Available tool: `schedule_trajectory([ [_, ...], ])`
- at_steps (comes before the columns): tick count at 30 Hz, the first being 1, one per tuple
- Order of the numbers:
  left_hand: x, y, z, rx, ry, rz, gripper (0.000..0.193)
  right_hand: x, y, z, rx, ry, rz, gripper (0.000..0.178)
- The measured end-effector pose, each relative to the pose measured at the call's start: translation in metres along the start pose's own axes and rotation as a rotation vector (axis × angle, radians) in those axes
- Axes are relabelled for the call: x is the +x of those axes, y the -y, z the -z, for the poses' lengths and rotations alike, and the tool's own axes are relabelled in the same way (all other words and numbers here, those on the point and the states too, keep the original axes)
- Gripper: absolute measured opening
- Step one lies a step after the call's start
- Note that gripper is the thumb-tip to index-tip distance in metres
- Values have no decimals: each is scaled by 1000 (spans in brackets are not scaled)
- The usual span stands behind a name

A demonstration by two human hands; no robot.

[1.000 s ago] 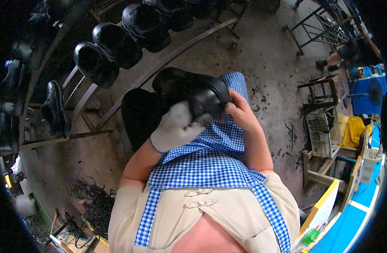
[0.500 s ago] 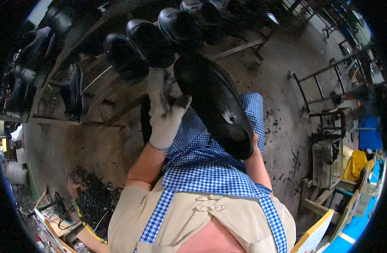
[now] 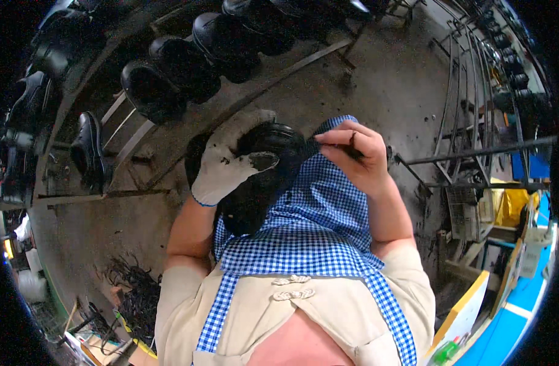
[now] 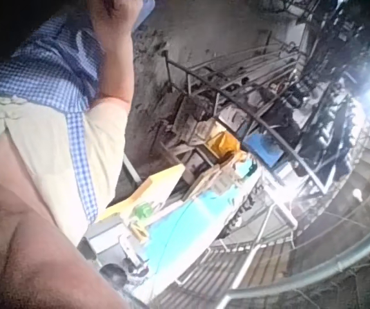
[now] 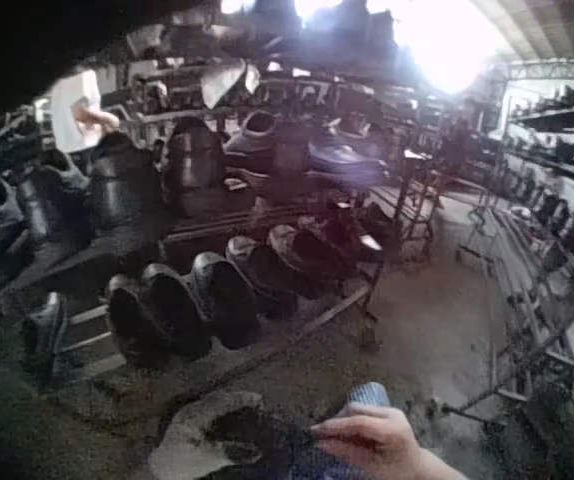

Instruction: The person uses a small metal tool to scrape the soles and edges of black shoes. They handle the shoes one at a time, picking them up from a metal rack, cleaning them, and placing them back. The person wears white gloves and a blue checkered apron while working in a workshop environment.

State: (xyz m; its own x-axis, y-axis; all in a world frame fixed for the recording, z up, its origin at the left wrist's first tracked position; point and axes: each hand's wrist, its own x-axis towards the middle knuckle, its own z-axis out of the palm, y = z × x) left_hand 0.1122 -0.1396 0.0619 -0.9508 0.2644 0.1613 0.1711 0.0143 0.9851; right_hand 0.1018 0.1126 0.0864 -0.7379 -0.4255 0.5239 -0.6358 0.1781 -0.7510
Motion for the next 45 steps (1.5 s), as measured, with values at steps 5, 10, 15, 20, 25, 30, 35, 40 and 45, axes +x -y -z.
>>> schedule_trajectory([
  [5,-3,6,-7,-102,96,45,58,16,7,2,-78,154,111,25],
  [10,2,-5,-5,40,262,46,62,27,29,18,-453,443,263,29],
  [15,0,6,-16,112,322,26,53,37,51,20,-665,719,271,22],
  [20,-2,13,-22,163,336,-89,53,32,53,13,-793,850,224,19],
  [25,0,17,-24,168,368,-48,52,24,35,9,-601,743,91,19],
  [30,-2,18,-22,160,312,6,54,7,4,16,-156,423,-59,32],
  [35,-7,7,-13,2,196,93,55,-17,20,10,-185,238,-166,44],
  [40,-12,3,-10,80,144,112,56,-28,34,3,-375,286,-160,45],
  [45,-11,10,-5,343,117,-4,60,-32,37,-8,-494,248,-158,46],
])
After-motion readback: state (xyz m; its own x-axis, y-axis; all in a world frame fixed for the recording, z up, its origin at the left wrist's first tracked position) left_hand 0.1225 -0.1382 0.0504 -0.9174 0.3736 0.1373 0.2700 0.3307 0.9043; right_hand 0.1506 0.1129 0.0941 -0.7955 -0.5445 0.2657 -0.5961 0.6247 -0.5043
